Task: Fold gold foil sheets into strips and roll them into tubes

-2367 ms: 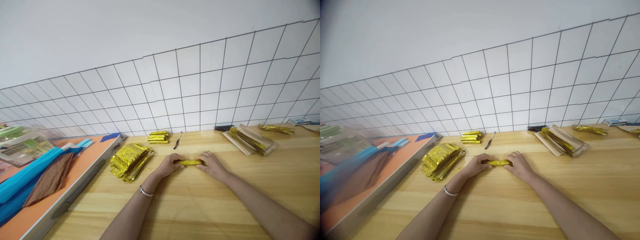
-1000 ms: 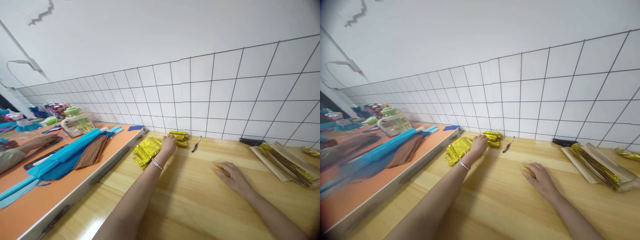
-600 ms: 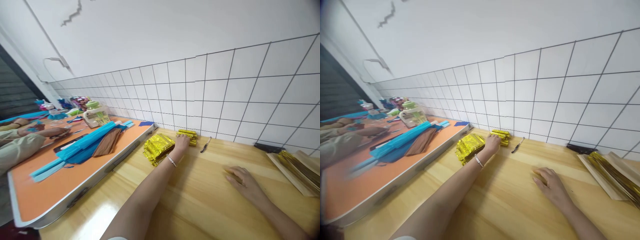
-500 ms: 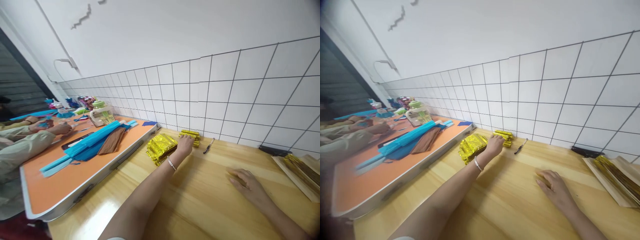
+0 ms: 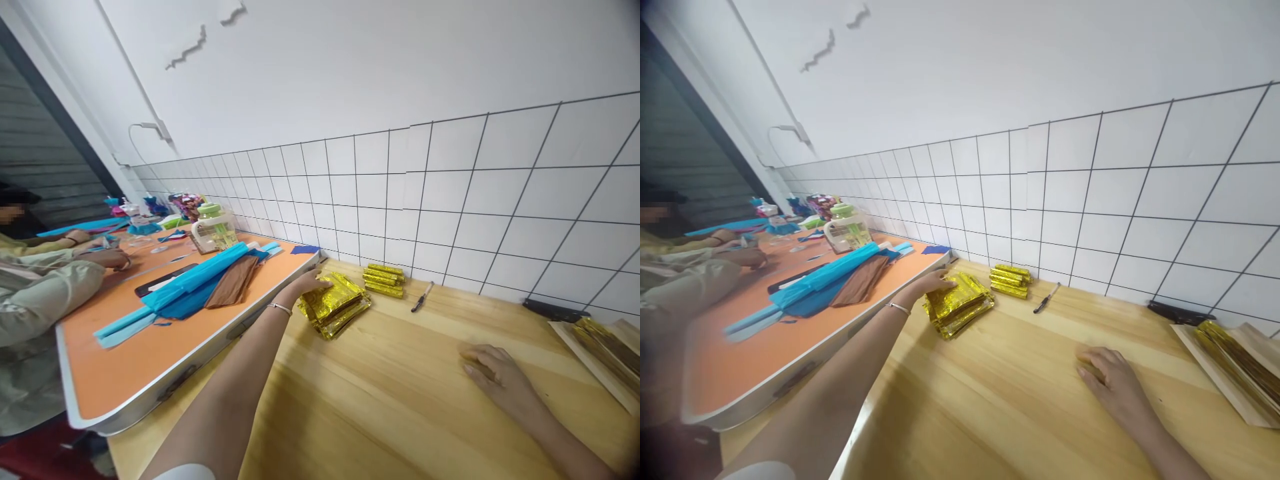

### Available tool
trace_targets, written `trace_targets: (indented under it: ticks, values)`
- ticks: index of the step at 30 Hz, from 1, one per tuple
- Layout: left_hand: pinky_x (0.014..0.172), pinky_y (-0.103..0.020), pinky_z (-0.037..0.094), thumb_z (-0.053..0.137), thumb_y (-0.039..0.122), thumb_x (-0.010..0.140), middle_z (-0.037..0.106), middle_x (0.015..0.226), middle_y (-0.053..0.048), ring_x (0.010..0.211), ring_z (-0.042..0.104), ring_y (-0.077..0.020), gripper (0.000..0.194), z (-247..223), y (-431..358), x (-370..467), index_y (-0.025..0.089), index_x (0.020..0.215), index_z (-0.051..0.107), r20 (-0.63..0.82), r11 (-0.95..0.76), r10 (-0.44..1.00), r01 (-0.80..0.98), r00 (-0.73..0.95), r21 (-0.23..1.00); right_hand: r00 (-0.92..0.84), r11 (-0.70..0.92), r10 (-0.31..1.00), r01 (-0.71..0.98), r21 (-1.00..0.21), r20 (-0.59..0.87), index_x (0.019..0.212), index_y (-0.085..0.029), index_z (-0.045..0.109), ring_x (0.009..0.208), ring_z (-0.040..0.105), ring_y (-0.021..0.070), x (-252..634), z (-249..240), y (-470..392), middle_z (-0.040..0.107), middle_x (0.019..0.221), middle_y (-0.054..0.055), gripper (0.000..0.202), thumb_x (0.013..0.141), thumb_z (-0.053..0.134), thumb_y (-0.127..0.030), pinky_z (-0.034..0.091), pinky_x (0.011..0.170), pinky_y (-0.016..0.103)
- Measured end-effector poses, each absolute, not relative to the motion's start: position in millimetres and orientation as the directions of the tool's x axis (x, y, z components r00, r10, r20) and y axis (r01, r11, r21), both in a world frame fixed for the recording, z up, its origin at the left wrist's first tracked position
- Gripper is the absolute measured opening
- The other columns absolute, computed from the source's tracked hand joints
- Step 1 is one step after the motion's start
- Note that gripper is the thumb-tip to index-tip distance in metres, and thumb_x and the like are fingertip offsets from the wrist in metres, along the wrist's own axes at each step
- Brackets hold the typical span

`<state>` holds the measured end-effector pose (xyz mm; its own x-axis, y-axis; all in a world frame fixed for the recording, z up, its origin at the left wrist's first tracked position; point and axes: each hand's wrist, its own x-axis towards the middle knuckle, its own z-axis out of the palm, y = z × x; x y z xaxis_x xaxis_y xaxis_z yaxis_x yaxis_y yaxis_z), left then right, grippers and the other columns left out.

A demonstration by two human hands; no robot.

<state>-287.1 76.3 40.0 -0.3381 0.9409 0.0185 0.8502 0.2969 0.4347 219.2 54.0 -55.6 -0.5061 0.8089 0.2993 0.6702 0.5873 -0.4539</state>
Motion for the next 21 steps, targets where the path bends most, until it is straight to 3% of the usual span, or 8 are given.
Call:
trace_targets:
  ticks: [4, 8, 12, 21]
  values:
    - [0.082, -0.040, 0.050, 0.052, 0.031, 0.089, 0.055, 0.115, -0.008, 0.098, 0.057, -0.0205, 0.031, 19.6, 82.0, -299.1, 0.014, 0.115, 0.052, -0.118, 0.312, 0.950, 0.856, -0.290, 0.412, -0.507, 0.582, 0.812, 0.672, -0.459, 0.287, 0.100, -0.027, 0.063, 0.107, 0.051, 0.0302, 219.7, -56.3, 54.5, 0.061, 0.112, 0.008, 0.033, 0.082, 0.048, -0.051, 0.040, 0.092, 0.050]
    - [0.081, -0.038, 0.049, 0.058, 0.037, 0.084, 0.057, 0.112, -0.008, 0.096, 0.057, -0.0212, 0.037, 5.7, 75.3, -291.6, 0.014, 0.113, 0.054, -0.151, 0.298, 0.954, 0.868, -0.258, 0.397, -0.500, 0.577, 0.816, 0.680, -0.452, 0.290, 0.102, -0.027, 0.063, 0.108, 0.051, 0.0295, 221.1, -58.5, 55.5, 0.061, 0.113, 0.008, 0.034, 0.082, 0.049, -0.050, 0.040, 0.093, 0.048]
    - [0.074, -0.029, 0.046, 0.073, 0.053, 0.060, 0.063, 0.104, -0.007, 0.089, 0.059, -0.0244, 0.060, -3.6, 45.3, -260.8, 0.017, 0.106, 0.058, -0.116, 0.254, 0.967, 0.887, -0.227, 0.386, -0.515, 0.591, 0.806, 0.670, -0.448, 0.293, 0.103, -0.026, 0.063, 0.106, 0.051, 0.0286, 221.1, -58.9, 57.0, 0.061, 0.112, 0.007, 0.033, 0.082, 0.050, -0.049, 0.041, 0.091, 0.047]
    - [0.078, -0.030, 0.042, 0.065, 0.063, 0.060, 0.059, 0.104, -0.009, 0.094, 0.057, -0.0254, 0.068, -24.5, -22.3, -146.9, 0.019, 0.110, 0.053, 0.006, 0.001, 1.000, 0.913, -0.004, 0.407, -0.496, 0.576, 0.815, 0.639, -0.509, 0.300, 0.096, -0.020, 0.066, 0.095, 0.056, 0.0261, 208.3, -39.6, 45.2, 0.065, 0.099, 0.009, 0.030, 0.082, 0.050, -0.042, 0.044, 0.085, 0.043]
